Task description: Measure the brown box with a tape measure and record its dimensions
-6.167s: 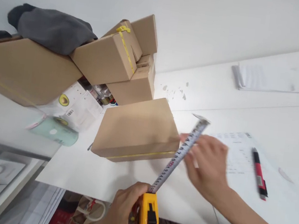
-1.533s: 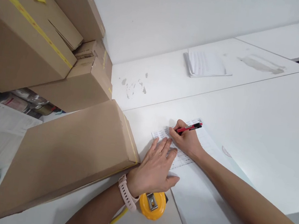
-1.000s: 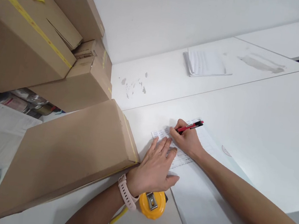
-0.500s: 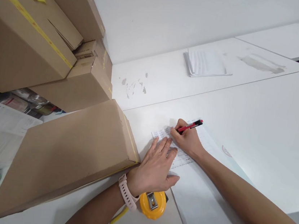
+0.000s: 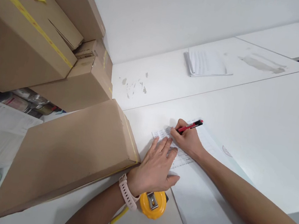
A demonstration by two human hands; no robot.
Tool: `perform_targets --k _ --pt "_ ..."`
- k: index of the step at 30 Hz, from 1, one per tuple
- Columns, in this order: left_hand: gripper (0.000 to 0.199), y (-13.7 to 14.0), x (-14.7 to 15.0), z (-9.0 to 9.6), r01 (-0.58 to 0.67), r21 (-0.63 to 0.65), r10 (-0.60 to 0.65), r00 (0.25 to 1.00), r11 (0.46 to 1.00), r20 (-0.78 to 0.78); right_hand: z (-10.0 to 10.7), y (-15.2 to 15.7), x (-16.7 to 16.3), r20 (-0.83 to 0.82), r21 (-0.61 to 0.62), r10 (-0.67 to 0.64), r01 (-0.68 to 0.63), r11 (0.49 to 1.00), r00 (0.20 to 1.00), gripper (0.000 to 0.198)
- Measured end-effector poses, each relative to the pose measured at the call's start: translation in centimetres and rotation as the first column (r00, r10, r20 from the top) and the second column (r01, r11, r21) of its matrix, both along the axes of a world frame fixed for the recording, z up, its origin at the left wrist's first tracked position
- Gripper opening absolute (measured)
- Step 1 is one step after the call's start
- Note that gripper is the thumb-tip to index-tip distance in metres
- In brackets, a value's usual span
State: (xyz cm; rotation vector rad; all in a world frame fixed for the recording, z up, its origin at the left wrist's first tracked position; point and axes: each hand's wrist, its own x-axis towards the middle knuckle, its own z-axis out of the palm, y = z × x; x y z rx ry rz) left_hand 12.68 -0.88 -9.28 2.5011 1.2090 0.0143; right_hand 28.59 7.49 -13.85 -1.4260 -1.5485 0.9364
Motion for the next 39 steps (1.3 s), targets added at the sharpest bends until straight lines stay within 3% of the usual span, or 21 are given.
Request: perform_targets --k 7,9,11,13,15,18,20,25,29,32,36,39 --pt "0.066 0.0 0.0 0.1 0.004 0.003 -0.004 1.0 1.0 -0.009 0.1 0.1 0.2 0.058 0.063 -0.062 0.059 0.996 0.996 0.03" --pt "0.067 0.0 -0.1 0.0 0.002 0.002 -0.002 1.0 1.0 -0.003 0.4 0.5 1.2 0.142 0.155 -0.101 0.079 0.985 0.985 0.022" --pt "0.066 0.0 -0.1 0.0 0.002 0.002 -0.002 1.0 1.0 -0.003 0.8 1.0 2.8 0.286 0.287 -0.085 0.0 0.958 0.954 0.014" --pt "0.064 0.0 -0.2 0.1 0.0 0.001 0.0 1.0 1.0 -0.011 1.0 1.4 4.8 0.466 0.359 -0.043 -0.144 0.922 0.884 0.019" --pt "0.061 -0.2 -0.2 0.4 -0.003 0.005 0.003 1.0 1.0 -0.022 0.8 1.5 6.6 0.625 0.327 -0.015 -0.244 0.913 0.78 0.03" --pt "0.056 -0.9 -0.1 1.2 -0.032 0.05 0.034 0.999 0.998 -0.027 0.0 0.6 8.6 0.763 0.259 -0.013 -0.287 0.922 0.646 0.041" --pt "0.055 -2.0 -0.2 1.8 -0.062 0.093 0.063 0.998 0.994 -0.011 -0.7 -0.6 9.3 0.791 0.259 -0.018 -0.308 0.915 0.612 0.043" --pt "0.066 -6.7 -1.2 2.4 -0.153 0.076 0.15 0.988 0.985 0.043 -2.1 -4.1 10.1 0.733 0.374 -0.1 -0.275 0.886 0.673 0.048" --pt "0.087 -10.5 -2.1 1.1 -0.343 -0.017 0.343 0.938 0.939 0.049 -3.0 -5.3 10.4 0.675 0.424 -0.144 -0.22 0.879 0.724 0.048" --pt "0.081 -11.7 -2.0 0.0 -0.454 -0.027 0.452 0.878 0.891 0.155 -3.2 -5.2 10.6 0.663 0.431 -0.149 -0.211 0.877 0.734 0.047" --pt "0.067 -11.9 -1.3 -0.4 -0.543 -0.088 0.538 0.773 0.835 0.336 -1.9 -5.7 9.9 0.626 0.472 -0.217 -0.143 0.87 0.749 0.043" --pt "0.067 -13.0 -0.9 0.5 -0.54 -0.206 0.573 0.708 0.816 0.413 0.6 -7.9 7.8 0.501 0.464 -0.143 -0.126 0.877 0.854 0.035"
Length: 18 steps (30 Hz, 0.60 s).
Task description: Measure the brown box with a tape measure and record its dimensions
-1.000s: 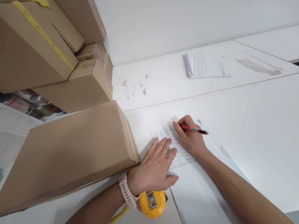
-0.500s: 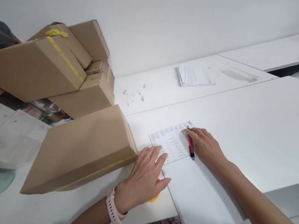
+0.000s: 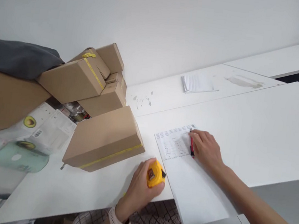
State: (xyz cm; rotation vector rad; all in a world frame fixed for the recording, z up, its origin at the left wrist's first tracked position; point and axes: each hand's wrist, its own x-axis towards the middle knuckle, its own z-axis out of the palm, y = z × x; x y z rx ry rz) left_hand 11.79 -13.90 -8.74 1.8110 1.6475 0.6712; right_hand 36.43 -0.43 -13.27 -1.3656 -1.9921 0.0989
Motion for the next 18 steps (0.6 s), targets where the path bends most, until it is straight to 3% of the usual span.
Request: perform_targets --k 2,3,4,6,7,8,13,15,16,18 --pt "0.071 -1.2 0.0 1.0 0.069 -0.087 -0.047 0.973 0.994 0.226 2.2 -2.3 -2.0 -0.212 -0.195 0.168 -0.21 0.958 0.963 0.032" --pt "0.073 -1.8 -0.1 1.5 0.124 -0.117 -0.076 0.934 0.985 0.349 3.4 -3.6 -3.0 -0.349 -0.336 0.239 -0.359 0.871 0.906 0.032" --pt "0.074 -2.4 -0.2 2.0 0.175 -0.125 -0.102 0.888 0.976 0.449 4.6 -4.7 -3.9 -0.469 -0.462 0.305 -0.525 0.715 0.829 0.034" --pt "0.072 -3.2 -0.8 2.8 0.217 -0.11 -0.123 0.828 0.97 0.547 6.6 -6.5 -5.2 -0.644 -0.547 0.329 -0.716 0.433 0.691 0.043" --pt "0.07 -3.5 -1.2 3.1 0.21 -0.104 -0.116 0.817 0.972 0.565 7.3 -7.1 -5.7 -0.699 -0.55 0.316 -0.764 0.337 0.642 0.047" --pt "0.068 -3.7 -1.7 3.2 0.197 -0.103 -0.104 0.814 0.975 0.572 7.9 -7.5 -5.9 -0.734 -0.544 0.293 -0.789 0.285 0.612 0.05" --pt "0.069 -4.6 -4.1 3.6 0.16 -0.141 -0.044 0.797 0.977 0.602 9.1 -8.4 -6.9 -0.783 -0.546 0.206 -0.808 0.222 0.586 0.048" --pt "0.074 -4.8 -5.5 4.3 0.14 -0.159 -0.007 0.77 0.977 0.638 9.8 -8.1 -7.7 -0.801 -0.536 0.172 -0.815 0.22 0.573 0.044" --pt "0.077 -4.9 -6.5 5.0 0.112 -0.157 0.018 0.757 0.981 0.654 10.4 -7.7 -8.1 -0.808 -0.528 0.152 -0.815 0.24 0.569 0.042" --pt "0.077 -4.6 -9.1 6.8 0.003 -0.123 0.081 0.74 0.992 0.667 11.7 -6.0 -9.1 -0.823 -0.497 0.114 -0.802 0.333 0.557 0.038"
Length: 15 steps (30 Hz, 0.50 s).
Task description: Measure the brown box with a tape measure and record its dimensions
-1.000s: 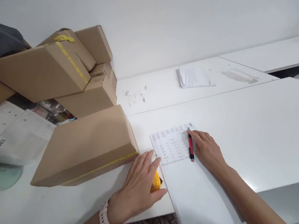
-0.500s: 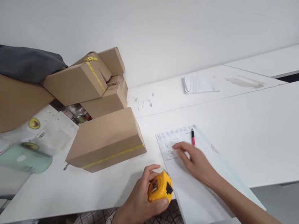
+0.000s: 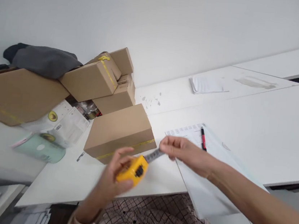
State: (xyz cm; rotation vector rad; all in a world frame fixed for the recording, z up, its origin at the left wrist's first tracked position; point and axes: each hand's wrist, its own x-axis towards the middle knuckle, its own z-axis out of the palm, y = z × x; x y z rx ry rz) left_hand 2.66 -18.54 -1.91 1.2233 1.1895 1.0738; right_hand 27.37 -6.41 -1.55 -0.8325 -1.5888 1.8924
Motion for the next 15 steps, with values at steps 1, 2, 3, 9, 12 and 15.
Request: perform_targets --k 1,2,3,9,12,15 --pt "0.073 0.2 -1.7 1.1 -0.088 0.041 0.088 0.996 0.995 -0.005 0.7 1.2 -0.5 -0.028 0.016 -0.068 0.068 0.998 0.997 0.039" --pt "0.069 0.5 -3.7 2.3 -0.181 0.088 0.184 0.983 0.98 -0.019 1.5 2.7 -0.9 -0.068 0.027 -0.136 0.138 0.99 0.988 0.04" --pt "0.067 0.8 -5.9 3.4 -0.267 0.135 0.274 0.961 0.954 -0.038 2.1 4.3 -1.4 -0.117 0.029 -0.203 0.208 0.978 0.972 0.042" --pt "0.064 2.5 -18.6 7.0 -0.544 0.159 0.559 0.826 0.824 -0.07 1.9 11.1 -6.1 -0.188 0.025 -0.415 0.426 0.904 0.89 0.042" --pt "0.056 2.9 -22.4 6.2 -0.586 0.133 0.598 0.798 0.799 -0.076 -0.1 11.6 -9.1 -0.134 0.043 -0.431 0.44 0.897 0.892 0.035" --pt "0.051 3.2 -24.6 4.6 -0.591 0.091 0.597 0.799 0.801 -0.07 -1.6 11.7 -11.0 -0.076 0.071 -0.453 0.458 0.886 0.888 0.031"
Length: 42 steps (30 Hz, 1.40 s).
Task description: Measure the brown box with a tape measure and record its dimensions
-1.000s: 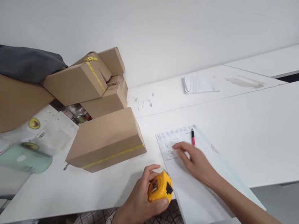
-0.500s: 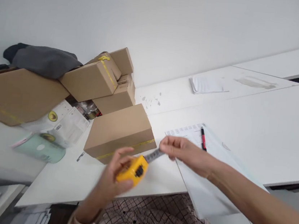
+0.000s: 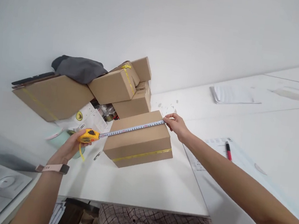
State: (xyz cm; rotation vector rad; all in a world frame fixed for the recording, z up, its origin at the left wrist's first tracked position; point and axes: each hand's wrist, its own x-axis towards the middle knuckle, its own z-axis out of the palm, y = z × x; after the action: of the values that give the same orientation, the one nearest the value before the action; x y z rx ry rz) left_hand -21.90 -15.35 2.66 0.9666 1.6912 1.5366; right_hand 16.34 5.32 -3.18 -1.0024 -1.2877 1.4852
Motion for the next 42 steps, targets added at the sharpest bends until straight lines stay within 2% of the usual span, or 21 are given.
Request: perform_targets --k 4,9,13,18,26,29,31,34,37,39,42 --pt "0.049 1.1 -0.5 -1.5 0.04 -0.001 -0.04 0.997 0.999 0.068 -0.7 0.6 -0.7 0.093 0.007 0.001 -0.001 1.0 0.996 0.035" --pt "0.047 3.7 1.8 -1.8 0.133 0.039 -0.137 0.98 0.99 0.143 -0.8 0.9 -0.5 0.103 -0.024 0.047 -0.045 0.999 0.994 0.04" --pt "0.047 5.2 4.4 -1.8 0.179 0.044 -0.184 0.97 0.983 0.161 -1.4 2.2 0.7 0.1 -0.137 0.041 -0.027 0.99 0.994 0.038" --pt "0.049 6.2 6.5 -2.3 0.22 0.051 -0.226 0.958 0.974 0.177 -1.7 4.0 2.5 0.05 -0.302 0.042 -0.025 0.953 0.998 0.036" --pt "0.052 7.0 6.6 -2.3 0.21 0.029 -0.212 0.96 0.977 0.182 -0.7 3.2 2.5 0.067 -0.304 -0.001 0.021 0.953 0.998 0.032" --pt "0.052 7.4 6.3 -2.1 0.196 0.012 -0.195 0.965 0.981 0.173 -0.5 2.3 2.8 0.126 -0.259 -0.045 0.077 0.963 0.991 0.035" --pt "0.052 7.8 6.0 -2.1 0.181 -0.004 -0.178 0.97 0.983 0.165 -0.2 1.6 3.3 0.234 -0.183 -0.049 0.093 0.979 0.971 0.039" --pt "0.052 8.3 5.9 -2.1 0.164 -0.023 -0.159 0.977 0.986 0.139 0.4 1.0 4.0 0.446 -0.04 -0.044 0.07 0.997 0.894 0.048" --pt "0.052 8.1 6.4 -1.2 0.149 -0.007 -0.148 0.985 0.989 0.089 0.8 1.3 4.4 0.601 0.079 -0.1 0.066 0.995 0.793 0.048" --pt "0.052 6.9 7.2 0.1 0.138 0.027 -0.139 0.989 0.99 0.042 0.9 1.8 4.7 0.64 0.125 -0.134 0.069 0.99 0.756 0.043" --pt "0.05 3.2 9.5 1.9 0.143 0.067 -0.142 0.99 0.987 -0.018 1.2 2.6 5.4 0.536 0.215 -0.214 0.112 0.97 0.816 0.041"
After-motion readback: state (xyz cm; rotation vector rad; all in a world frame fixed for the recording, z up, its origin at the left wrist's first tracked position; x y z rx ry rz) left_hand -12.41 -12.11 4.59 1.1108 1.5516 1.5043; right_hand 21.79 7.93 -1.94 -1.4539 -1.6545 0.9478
